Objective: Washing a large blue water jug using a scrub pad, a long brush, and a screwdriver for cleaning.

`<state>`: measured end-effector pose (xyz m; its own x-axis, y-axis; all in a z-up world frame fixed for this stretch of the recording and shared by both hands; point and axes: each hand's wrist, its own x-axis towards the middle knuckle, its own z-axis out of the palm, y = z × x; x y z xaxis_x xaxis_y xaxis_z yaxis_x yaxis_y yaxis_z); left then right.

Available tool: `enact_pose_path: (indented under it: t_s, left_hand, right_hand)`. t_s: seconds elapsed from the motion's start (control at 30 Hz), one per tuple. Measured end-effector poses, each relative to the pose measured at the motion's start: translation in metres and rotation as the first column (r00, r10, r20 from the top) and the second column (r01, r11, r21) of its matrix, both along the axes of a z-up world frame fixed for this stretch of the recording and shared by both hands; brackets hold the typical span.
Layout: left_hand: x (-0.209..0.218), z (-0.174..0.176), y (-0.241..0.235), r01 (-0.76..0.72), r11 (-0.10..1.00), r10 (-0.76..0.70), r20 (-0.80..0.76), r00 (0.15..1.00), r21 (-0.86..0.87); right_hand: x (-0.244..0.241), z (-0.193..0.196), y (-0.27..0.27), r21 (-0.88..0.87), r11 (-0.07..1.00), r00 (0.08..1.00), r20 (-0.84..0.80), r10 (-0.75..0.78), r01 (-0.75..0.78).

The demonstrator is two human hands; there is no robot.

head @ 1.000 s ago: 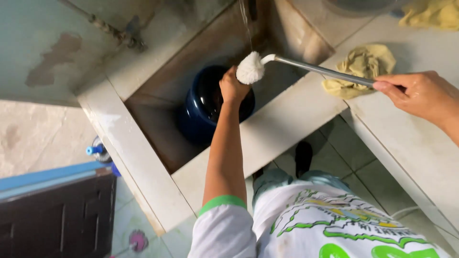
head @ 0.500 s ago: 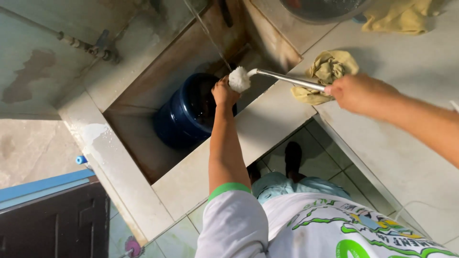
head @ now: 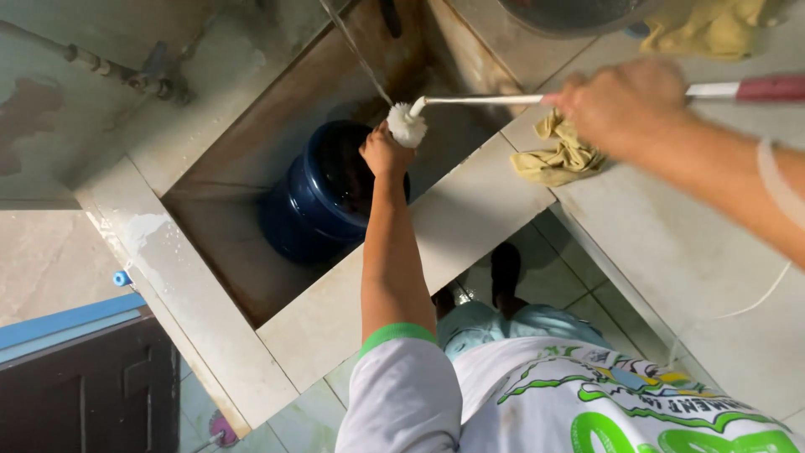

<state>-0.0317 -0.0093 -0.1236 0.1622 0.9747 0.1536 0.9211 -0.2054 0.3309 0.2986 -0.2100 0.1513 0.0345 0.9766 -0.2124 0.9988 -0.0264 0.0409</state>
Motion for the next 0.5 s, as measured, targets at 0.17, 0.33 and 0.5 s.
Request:
enact_pose_path:
  t_s: [0.17, 0.33, 0.5]
  left_hand:
    - [0.001, 0.017, -0.009, -0.023, 0.996, 0.016, 0.081, 0.997, 0.089]
    - [0.001, 0.024, -0.005, -0.040, 0.986, 0.026, 0.092, 0.995, 0.163]
    - [0.009, 0.028, -0.009, -0.107, 0.975, 0.086, 0.116, 0.989, 0.193]
  right_hand:
    - [-0.009, -0.010, 0.003, -0.021, 0.991, 0.982, -0.134, -0.135, 0.134]
    - [-0.025, -0.015, -0.007, -0.029, 0.989, 0.972, -0.184, -0.145, 0.142]
    - [-0.023, 0.008, 0.026, -0.272, 0.908, 0.896, -0.224, -0.383, 0.320]
